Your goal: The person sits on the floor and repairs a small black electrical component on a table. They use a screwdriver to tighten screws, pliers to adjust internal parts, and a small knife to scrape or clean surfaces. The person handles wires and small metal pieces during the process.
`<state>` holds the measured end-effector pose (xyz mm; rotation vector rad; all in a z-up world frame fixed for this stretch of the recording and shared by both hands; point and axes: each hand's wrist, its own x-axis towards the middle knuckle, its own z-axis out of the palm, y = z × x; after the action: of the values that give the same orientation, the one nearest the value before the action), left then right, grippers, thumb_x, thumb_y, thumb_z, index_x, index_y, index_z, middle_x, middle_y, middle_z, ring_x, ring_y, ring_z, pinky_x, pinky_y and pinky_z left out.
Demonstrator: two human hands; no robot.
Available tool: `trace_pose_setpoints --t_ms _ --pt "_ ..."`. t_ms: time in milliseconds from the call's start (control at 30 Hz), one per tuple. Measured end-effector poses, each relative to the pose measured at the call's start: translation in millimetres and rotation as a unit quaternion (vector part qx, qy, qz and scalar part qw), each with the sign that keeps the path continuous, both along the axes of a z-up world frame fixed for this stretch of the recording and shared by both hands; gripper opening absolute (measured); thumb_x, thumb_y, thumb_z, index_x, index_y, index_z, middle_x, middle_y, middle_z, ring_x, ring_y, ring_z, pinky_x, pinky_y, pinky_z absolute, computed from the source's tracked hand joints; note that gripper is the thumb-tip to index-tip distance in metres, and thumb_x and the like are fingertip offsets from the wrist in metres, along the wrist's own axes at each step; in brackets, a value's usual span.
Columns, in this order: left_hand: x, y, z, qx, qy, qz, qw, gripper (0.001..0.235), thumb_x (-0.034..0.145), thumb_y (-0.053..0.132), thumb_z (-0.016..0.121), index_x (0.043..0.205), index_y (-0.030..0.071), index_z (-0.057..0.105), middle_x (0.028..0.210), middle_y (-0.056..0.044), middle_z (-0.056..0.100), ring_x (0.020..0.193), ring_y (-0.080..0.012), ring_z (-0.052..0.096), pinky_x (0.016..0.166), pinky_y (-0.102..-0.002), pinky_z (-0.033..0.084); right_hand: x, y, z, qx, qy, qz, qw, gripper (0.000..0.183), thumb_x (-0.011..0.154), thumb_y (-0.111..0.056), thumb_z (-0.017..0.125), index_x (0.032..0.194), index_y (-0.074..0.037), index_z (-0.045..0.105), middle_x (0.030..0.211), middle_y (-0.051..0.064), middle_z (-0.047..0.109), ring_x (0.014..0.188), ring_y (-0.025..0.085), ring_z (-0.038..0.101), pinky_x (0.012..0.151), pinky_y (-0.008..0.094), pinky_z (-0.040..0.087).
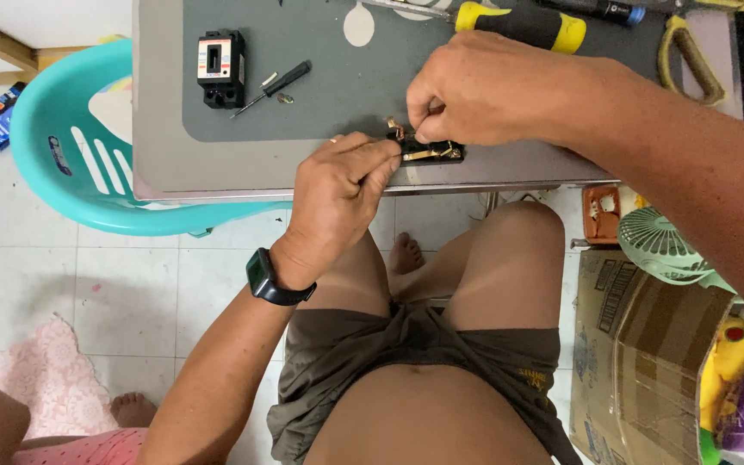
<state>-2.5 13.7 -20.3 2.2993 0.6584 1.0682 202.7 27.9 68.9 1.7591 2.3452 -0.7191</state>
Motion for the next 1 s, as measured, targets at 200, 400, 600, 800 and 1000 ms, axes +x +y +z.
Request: trace_pose_setpoints --t_ms 200,400,600,800,1000 --pt "-5 10 4 0.061 0.022 -0.067 0.996 0.016 0.101 0.008 0.054 0.103 0.001 0.068 0.093 -0.007 0.065 0.073 -0.0229 0.055 0.074 -0.033 0.041 -6 -1 12 -0.058 0.017 -0.057 0.997 0.013 0.084 -0.018 0.065 0.075 -0.015 0.074 0.056 0.001 0.057 0.058 0.017 0.047 0.059 0.033 0.039" --pt "-6 19 12 0.09 0.062 -0.107 0.988 0.013 0.101 0.004 0.054 0.103 0.0 0.067 0.081 -0.006 0.053 0.065 -0.0251 0.043 0.07 -0.033 0.039 -20 8 33 -0.16 -0.019 -0.172 0.972 0.01 0.082 -0.023 0.074 0.078 -0.015 0.073 0.064 0.003 0.061 0.061 0.018 0.05 0.056 0.033 0.036" --pt "-7 20 6 0.067 0.029 -0.111 0.991 0.01 0.099 0.002 0.06 0.104 0.0 0.068 0.082 -0.006 0.053 0.066 -0.0251 0.044 0.07 -0.033 0.041 -27 6 27 -0.105 -0.048 -0.132 0.985 0.014 0.08 -0.016 0.072 0.068 -0.013 0.067 0.057 0.008 0.059 0.05 0.024 0.053 0.051 0.038 0.043" --pt "-8 23 10 0.06 0.041 -0.124 0.99 0.011 0.1 0.005 0.058 0.101 0.002 0.068 0.08 -0.005 0.055 0.066 -0.0237 0.048 0.07 -0.033 0.041 -13 0 7 -0.059 0.009 -0.139 0.988 0.014 0.08 -0.022 0.076 0.07 -0.015 0.069 0.06 0.001 0.062 0.06 0.017 0.053 0.057 0.033 0.042" --pt "-9 25 10 0.048 0.045 -0.131 0.989 0.013 0.1 0.006 0.056 0.101 0.002 0.069 0.082 -0.005 0.058 0.067 -0.0231 0.05 0.073 -0.033 0.041 -11 -8 3 -0.035 0.036 -0.124 0.991 0.005 0.078 -0.013 0.068 0.083 -0.015 0.07 0.062 0.001 0.059 0.064 0.019 0.053 0.061 0.034 0.041"
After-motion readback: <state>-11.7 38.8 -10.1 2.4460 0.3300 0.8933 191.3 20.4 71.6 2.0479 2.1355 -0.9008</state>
